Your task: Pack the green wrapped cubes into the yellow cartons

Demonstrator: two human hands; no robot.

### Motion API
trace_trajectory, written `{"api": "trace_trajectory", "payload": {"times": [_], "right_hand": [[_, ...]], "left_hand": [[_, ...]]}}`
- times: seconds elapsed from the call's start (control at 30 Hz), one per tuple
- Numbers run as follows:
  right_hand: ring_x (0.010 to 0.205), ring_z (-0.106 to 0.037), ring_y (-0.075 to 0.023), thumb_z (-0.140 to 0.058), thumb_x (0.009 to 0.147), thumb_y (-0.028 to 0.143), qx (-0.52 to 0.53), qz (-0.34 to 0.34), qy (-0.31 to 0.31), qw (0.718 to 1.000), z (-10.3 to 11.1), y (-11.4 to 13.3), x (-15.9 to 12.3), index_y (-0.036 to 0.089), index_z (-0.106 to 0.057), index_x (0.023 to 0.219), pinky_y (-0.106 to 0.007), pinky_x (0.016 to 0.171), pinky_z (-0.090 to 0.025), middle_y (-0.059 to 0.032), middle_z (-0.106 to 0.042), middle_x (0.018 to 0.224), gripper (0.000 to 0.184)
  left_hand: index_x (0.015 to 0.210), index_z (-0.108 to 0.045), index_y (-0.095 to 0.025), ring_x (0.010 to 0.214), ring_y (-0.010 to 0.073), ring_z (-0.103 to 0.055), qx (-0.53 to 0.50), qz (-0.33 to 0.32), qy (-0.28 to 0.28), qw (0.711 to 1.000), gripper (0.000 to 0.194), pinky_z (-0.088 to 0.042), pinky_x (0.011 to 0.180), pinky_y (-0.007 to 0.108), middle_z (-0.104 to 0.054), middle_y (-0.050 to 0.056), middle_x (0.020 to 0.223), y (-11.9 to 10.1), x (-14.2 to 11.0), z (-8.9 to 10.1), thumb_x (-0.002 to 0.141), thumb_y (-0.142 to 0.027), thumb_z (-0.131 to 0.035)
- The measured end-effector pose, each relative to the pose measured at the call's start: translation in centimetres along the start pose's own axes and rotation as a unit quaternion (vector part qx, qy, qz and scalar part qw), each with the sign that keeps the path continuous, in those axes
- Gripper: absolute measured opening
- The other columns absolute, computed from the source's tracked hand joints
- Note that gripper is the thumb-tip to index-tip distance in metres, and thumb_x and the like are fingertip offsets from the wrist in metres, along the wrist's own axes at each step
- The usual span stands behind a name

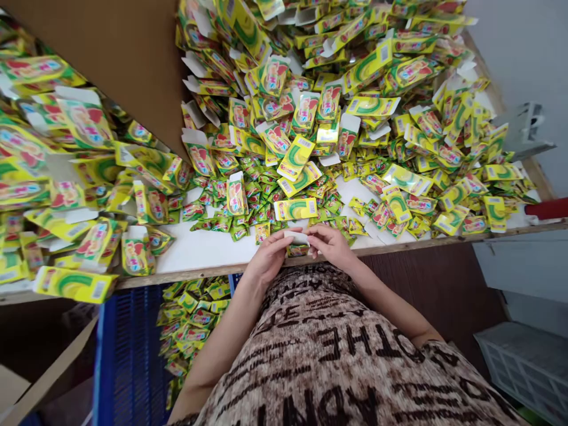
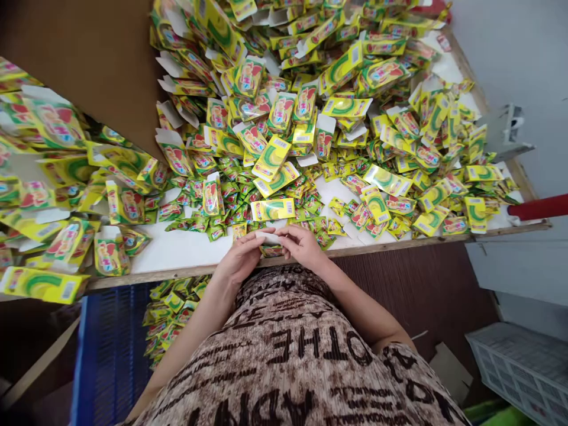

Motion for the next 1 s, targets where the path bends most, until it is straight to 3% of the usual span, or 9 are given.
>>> {"api": "trace_trajectory", "payload": {"times": [0.1, 0.3, 0.4, 0.6, 0.7, 0.8, 0.87, 1.0], "right_hand": [[0.053, -0.059, -0.0108, -0.077, 0.075, 0.047, 0.020, 0.009, 0.016, 1.000, -0.3, 0.4, 0.3, 0.022, -0.072, 0.092, -0.027, 0.050, -0.054, 0.0006, -0.065, 0.079, 0.031], [0.043, -0.045, -0.0062, -0.081, 0.066, 0.034, 0.029, -0.061, 0.017, 0.998, -0.2, 0.1, 1.2, 0.018, -0.074, 0.089, -0.020, 0.039, -0.038, 0.0043, -0.064, 0.062, 0.029], [0.049, -0.051, -0.0076, -0.082, 0.060, 0.026, 0.047, -0.084, 0.041, 0.995, -0.7, 0.1, 2.0, 0.018, -0.076, 0.088, -0.018, 0.039, -0.037, 0.0025, -0.068, 0.069, 0.030], [0.061, -0.057, -0.0106, -0.082, 0.063, 0.034, 0.096, -0.070, 0.044, 0.992, -0.9, 0.2, 3.7, 0.018, -0.079, 0.093, -0.021, 0.046, -0.042, -0.0033, -0.075, 0.088, 0.034], [0.057, -0.054, -0.0103, -0.075, 0.068, 0.031, 0.051, -0.041, -0.011, 0.998, -0.6, 0.1, 3.7, 0.020, -0.080, 0.090, -0.022, 0.045, -0.040, -0.0030, -0.075, 0.087, 0.026], [0.061, -0.057, -0.0119, -0.070, 0.074, 0.032, -0.039, 0.031, -0.076, 0.996, -0.4, 0.5, 3.4, 0.023, -0.082, 0.093, -0.024, 0.050, -0.046, -0.0029, -0.073, 0.086, 0.024], [0.070, -0.062, -0.0145, -0.069, 0.079, 0.038, -0.058, 0.057, -0.065, 0.995, -0.8, 0.7, 3.2, 0.024, -0.081, 0.098, -0.026, 0.056, -0.051, -0.0045, -0.073, 0.092, 0.026], [0.074, -0.066, -0.0172, -0.071, 0.079, 0.048, -0.009, 0.028, -0.061, 0.998, -1.1, 0.0, 3.2, 0.023, -0.081, 0.094, -0.028, 0.056, -0.055, -0.0062, -0.075, 0.099, 0.031]], "left_hand": [[0.106, -0.074, -0.021, 0.102, 0.0226, -0.067, -0.015, 0.011, 0.015, 1.000, 0.038, -0.046, 0.097, 0.036, -0.075, 0.006, 0.103, -0.2, -0.1, 0.1, 0.071, -0.033, -0.082], [0.076, -0.074, -0.019, 0.083, 0.0156, -0.064, -0.008, -0.044, -0.071, 0.996, 0.024, -0.048, 0.087, 0.031, -0.073, 0.001, 0.081, 0.6, -1.1, 0.7, 0.068, -0.039, -0.085], [0.081, -0.077, -0.019, 0.083, 0.0165, -0.065, 0.010, -0.010, -0.050, 0.999, 0.023, -0.049, 0.086, 0.032, -0.075, 0.003, 0.086, 0.1, -0.8, 0.5, 0.064, -0.029, -0.088], [0.081, -0.075, -0.019, 0.077, 0.0146, -0.067, -0.036, 0.033, -0.047, 0.998, 0.032, -0.052, 0.076, 0.028, -0.076, 0.002, 0.086, -1.3, 1.0, 1.2, 0.052, -0.018, -0.090], [0.082, -0.077, -0.020, 0.076, 0.0143, -0.067, 0.011, -0.017, -0.087, 0.996, 0.027, -0.053, 0.076, 0.029, -0.077, 0.002, 0.085, -1.2, 1.1, 1.8, 0.059, -0.025, -0.090], [0.087, -0.079, -0.021, 0.085, 0.0179, -0.069, 0.082, -0.112, -0.139, 0.981, 0.025, -0.055, 0.085, 0.033, -0.079, 0.004, 0.091, -1.3, 0.7, 2.2, 0.066, -0.032, -0.087], [0.090, -0.081, -0.022, 0.091, 0.0197, -0.070, 0.124, -0.163, -0.168, 0.964, 0.024, -0.054, 0.091, 0.035, -0.079, 0.005, 0.096, -1.4, 0.4, 2.5, 0.069, -0.034, -0.084], [0.095, -0.081, -0.022, 0.095, 0.0205, -0.070, 0.161, -0.195, -0.193, 0.948, 0.023, -0.053, 0.093, 0.035, -0.080, 0.005, 0.098, -1.4, 0.0, 2.7, 0.078, -0.038, -0.078]]}}
Point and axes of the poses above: each hand's wrist, its own x-axis towards the middle knuckle, its own z-axis out of the back of the hand, y = z × x, the point moved 5 cm from there along x, towards the middle knuckle
